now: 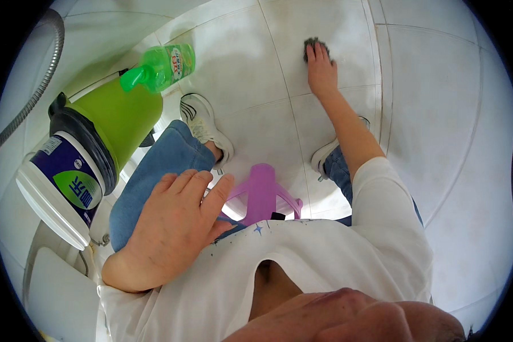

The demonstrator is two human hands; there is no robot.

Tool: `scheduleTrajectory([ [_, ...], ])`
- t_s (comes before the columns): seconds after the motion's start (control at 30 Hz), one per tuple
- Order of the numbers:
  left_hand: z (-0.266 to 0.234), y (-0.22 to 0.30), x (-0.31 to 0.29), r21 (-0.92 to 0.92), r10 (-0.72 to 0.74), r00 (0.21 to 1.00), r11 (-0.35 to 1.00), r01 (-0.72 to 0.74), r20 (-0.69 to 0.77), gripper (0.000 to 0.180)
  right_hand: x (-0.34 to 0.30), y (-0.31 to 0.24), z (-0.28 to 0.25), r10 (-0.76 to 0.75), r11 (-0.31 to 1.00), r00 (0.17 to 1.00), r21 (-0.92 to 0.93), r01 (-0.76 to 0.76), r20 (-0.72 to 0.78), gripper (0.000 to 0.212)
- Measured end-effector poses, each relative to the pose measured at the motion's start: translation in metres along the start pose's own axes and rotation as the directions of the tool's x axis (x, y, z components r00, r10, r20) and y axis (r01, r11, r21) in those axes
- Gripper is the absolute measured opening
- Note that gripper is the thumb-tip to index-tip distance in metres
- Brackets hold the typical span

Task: The person scrubs the white tiled floor and lower wall sections of a bathroom using a steel wool pad. They apply cleaning liquid from a green bottle to the floor and repeatedly scrub the grout lines and tile surfaces, occasionally dipping the pad into a white bucket.

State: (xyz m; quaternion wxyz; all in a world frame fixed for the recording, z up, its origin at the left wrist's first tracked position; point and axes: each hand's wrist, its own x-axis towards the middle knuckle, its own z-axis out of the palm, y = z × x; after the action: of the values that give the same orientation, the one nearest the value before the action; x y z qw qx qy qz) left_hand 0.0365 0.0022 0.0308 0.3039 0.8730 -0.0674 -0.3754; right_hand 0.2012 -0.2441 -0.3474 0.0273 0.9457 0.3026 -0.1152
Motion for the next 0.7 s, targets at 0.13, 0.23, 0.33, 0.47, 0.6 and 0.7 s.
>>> scheduleTrajectory([
  [0.13,-0.001,0.001,0.004,0.015,-0.003,1.000,1.000,0.003,0.001,0.060,0.025,0.010,-0.019,0.050,0.998,0.998,-0.041,-0.049,0.024,0.045],
  [0.23,-0.006,0.003,0.004,0.001,-0.009,1.000,1.000,0.009,0.012,0.060,-0.005,0.007,-0.014,0.087,0.996,0.995,0.031,-0.089,0.054,0.046],
  [0.33,-0.001,0.004,0.003,0.000,0.029,1.000,1.000,-0.029,0.004,0.056,-0.023,0.008,-0.006,0.059,0.996,0.998,0.070,-0.058,-0.011,0.045],
  [0.47,-0.002,0.009,0.004,-0.024,0.005,0.998,1.000,-0.003,0.065,0.061,0.007,0.013,-0.009,0.032,0.999,0.997,0.039,-0.029,-0.070,0.046],
  [0.6,-0.001,0.006,0.006,-0.002,0.005,1.000,1.000,-0.005,0.019,0.061,0.012,0.012,-0.016,0.036,0.999,0.999,0.015,-0.036,0.008,0.048],
  [0.7,-0.005,0.008,0.007,-0.003,-0.005,1.000,1.000,0.005,0.028,0.060,-0.010,0.008,-0.011,0.010,1.000,1.000,0.004,-0.010,-0.020,0.047],
])
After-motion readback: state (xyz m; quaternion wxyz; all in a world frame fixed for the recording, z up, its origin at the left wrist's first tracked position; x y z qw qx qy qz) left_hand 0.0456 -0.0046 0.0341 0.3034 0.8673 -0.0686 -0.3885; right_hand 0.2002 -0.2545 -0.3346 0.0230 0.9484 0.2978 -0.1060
